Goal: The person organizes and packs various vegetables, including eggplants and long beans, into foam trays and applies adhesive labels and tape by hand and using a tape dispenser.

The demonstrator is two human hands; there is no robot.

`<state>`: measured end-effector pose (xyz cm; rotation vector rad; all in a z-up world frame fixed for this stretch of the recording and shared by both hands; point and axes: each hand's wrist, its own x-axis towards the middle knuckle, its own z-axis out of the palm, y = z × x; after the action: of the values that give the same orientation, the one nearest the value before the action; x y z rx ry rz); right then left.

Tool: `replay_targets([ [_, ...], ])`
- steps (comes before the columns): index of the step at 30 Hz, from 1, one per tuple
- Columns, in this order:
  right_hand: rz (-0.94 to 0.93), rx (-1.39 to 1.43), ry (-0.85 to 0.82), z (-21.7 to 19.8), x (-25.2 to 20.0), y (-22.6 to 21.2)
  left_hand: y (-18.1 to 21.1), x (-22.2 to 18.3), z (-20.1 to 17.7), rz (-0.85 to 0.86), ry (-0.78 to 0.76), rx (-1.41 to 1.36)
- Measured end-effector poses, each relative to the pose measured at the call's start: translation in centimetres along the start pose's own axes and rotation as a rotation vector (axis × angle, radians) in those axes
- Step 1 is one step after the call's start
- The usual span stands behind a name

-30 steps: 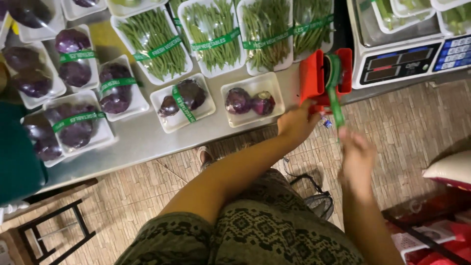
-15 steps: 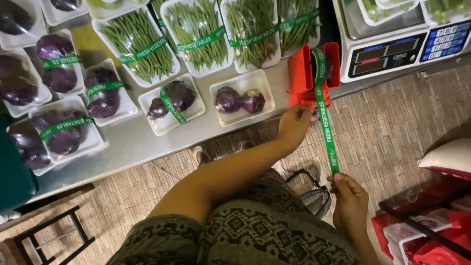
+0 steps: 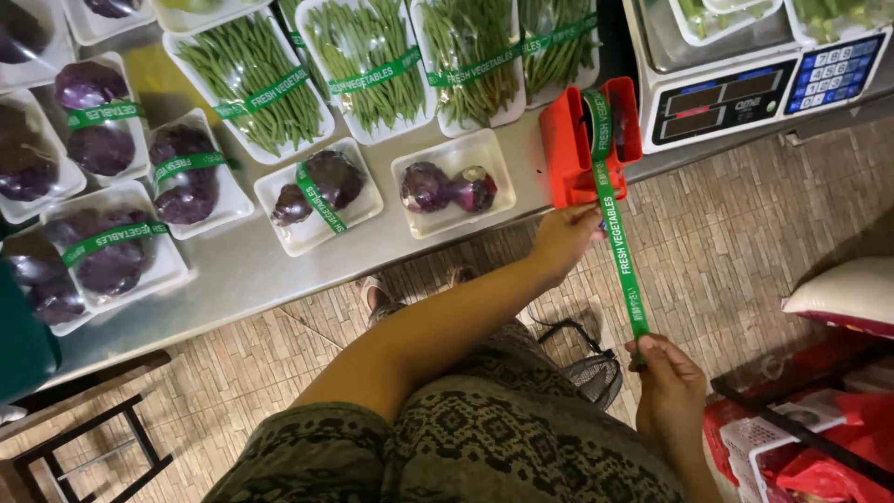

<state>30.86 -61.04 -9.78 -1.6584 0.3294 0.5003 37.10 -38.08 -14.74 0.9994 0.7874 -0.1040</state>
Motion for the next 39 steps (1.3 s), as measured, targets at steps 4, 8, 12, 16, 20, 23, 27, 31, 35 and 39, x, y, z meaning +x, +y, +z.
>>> replay_targets([
  [4, 0.035, -0.044, 0.06, -0.8, 0.1, 1.2, -0.6, 1.4, 0.4, 0.009, 0.083, -0.01],
  [8, 0.076, -0.141, 0.097, -0.9, 0.5, 1.4, 0.1, 0.6, 0.7, -0.031, 0.072, -0.172],
  [12, 0.09, -0.305, 0.055, -0.4, 0.6, 0.7, -0.2, 0.9, 1.3, 0.044, 0.169, -0.032],
  [16, 0.065, -0.219, 0.032, -0.7, 0.9, 1.8, 1.6, -0.2, 1.8, -0.042, 0.234, -0.002],
  [20, 0.002, -0.323, -0.092, 0.3, 0.3, 0.7, 2.5, -0.8, 1.3, -0.204, 0.315, 0.057],
  [23, -0.015, -0.439, -0.153, -0.6, 0.7, 1.4, 0.9, -0.9, 0.5, -0.16, 0.308, 0.073],
  [27, 0.0, -0.706, -0.225, 1.2, 1.6, -0.2, 2.6, -1.2, -3.2, 0.202, 0.194, 0.127],
  [31, -0.204, -0.418, -0.306, 8.6, 3.6, -0.1, 6.8, -1.0, -10.3, 0.694, 0.281, 0.233],
  [35, -0.156, -0.289, -0.444, 16.1, 7.3, 4.2, 8.2, 3.7, -18.2, 0.576, 0.43, 0.35],
  [39, -0.148, -0.174, -0.479, 20.7, 7.8, 6.1, 7.5, 7.3, -22.6, 0.58, 0.511, 0.3],
])
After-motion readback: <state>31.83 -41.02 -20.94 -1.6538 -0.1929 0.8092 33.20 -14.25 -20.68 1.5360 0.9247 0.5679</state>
